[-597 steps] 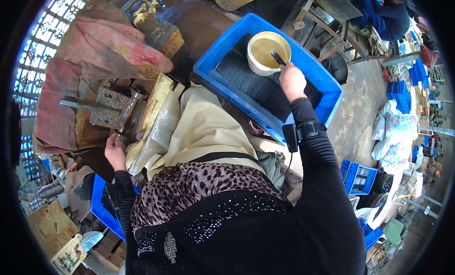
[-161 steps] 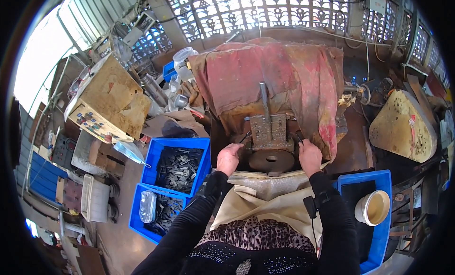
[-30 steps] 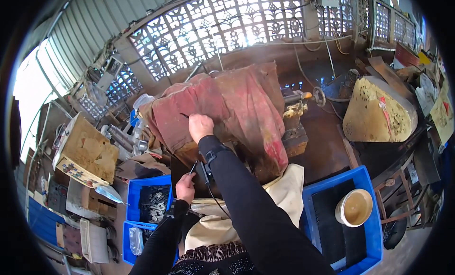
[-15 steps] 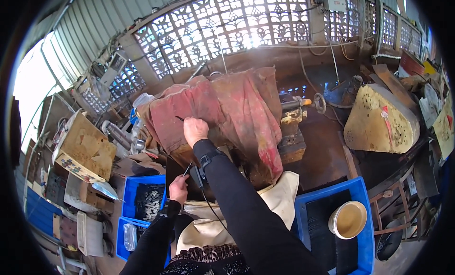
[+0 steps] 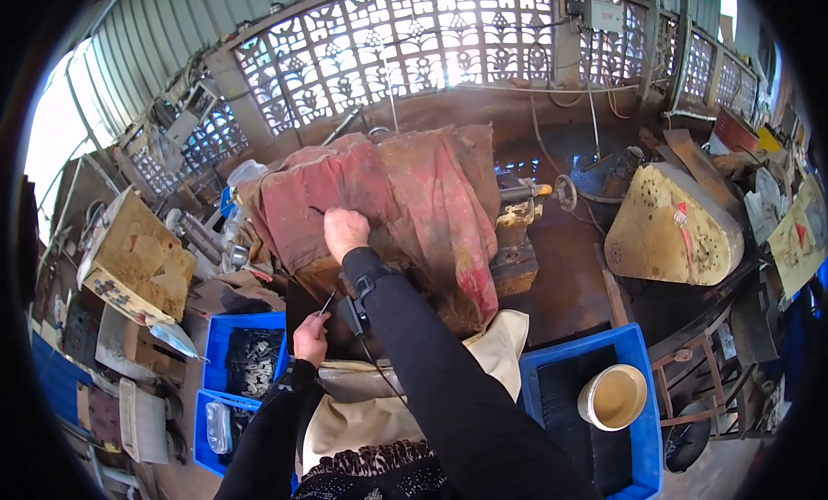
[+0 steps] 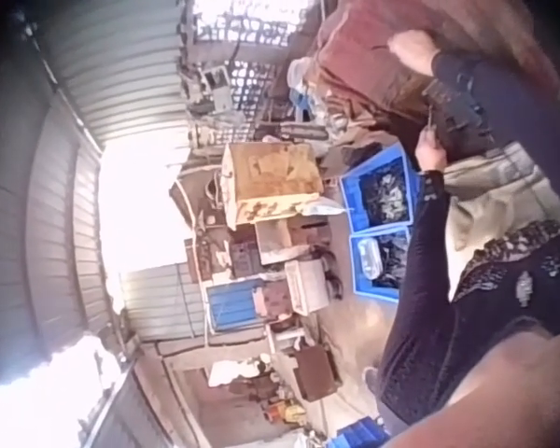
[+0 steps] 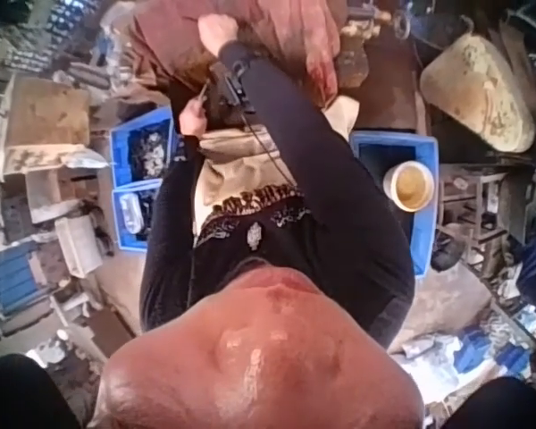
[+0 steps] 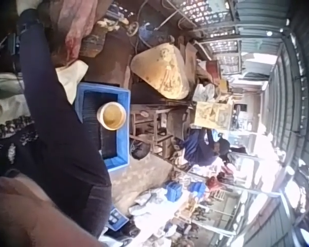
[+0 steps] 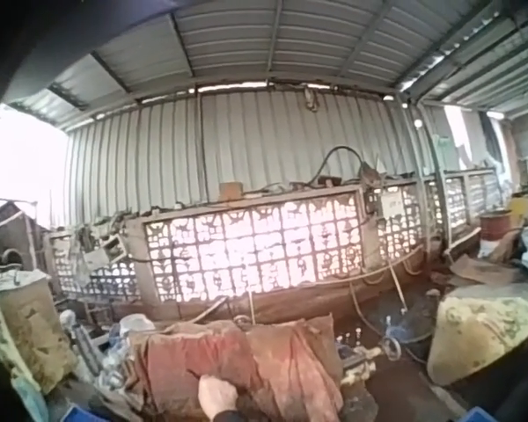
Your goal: The person picks up a metal piece from a blue bin, places it into a machine, and presses a lever. They then remove the metal piece, dip it into a bucket of water, and place it into a different blue bin.
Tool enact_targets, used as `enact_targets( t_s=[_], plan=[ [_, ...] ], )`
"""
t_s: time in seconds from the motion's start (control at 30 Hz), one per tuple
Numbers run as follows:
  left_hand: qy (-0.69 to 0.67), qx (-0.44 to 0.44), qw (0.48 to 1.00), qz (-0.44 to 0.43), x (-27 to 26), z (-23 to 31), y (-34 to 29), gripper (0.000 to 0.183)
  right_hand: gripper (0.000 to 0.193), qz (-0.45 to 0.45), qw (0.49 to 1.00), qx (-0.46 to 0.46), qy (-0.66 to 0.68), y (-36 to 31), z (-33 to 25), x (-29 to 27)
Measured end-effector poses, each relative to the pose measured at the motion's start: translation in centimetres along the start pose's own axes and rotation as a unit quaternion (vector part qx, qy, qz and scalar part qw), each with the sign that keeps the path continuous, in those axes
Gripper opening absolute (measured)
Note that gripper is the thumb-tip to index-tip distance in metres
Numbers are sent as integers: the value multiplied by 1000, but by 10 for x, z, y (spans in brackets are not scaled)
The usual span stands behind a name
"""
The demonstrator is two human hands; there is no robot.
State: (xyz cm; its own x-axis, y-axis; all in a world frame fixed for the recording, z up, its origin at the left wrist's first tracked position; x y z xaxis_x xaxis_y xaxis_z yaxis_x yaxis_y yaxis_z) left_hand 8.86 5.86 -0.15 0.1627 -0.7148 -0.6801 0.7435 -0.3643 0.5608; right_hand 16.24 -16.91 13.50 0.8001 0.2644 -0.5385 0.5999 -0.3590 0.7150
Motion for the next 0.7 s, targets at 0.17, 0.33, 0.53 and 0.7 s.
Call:
enact_targets(
  t_s=[0.17,0.33,0.53,0.7],
  plan=[
    [-14,31,999,-9,4,0,4,39,15,-10,1000,4,-9,1,0,5],
    [9,42,999,-7,0,4,1,36,18,7,1000,-22,2,0,-5,1],
    [20,70,997,-7,-2,3,1,34,19,-3,999,-38,-26,0,-9,-3],
    [1,68,998,-17,-6,8,1,36,23,-6,999,-39,-30,-1,-10,-5]
  ],
)
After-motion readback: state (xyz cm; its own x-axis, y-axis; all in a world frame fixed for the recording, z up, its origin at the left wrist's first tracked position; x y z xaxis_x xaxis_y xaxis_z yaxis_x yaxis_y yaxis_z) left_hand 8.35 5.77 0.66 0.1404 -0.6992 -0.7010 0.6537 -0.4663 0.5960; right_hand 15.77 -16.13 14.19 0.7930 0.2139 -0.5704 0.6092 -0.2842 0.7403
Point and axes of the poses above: each hand's wrist, its own y-axis towards the middle knuckle, its own x-axis out of the palm, z = x × y, the point moved 6 cm from there along y, towards the middle knuckle, and after that the axes turned 11 degrees about z, right-handed, at the moved point
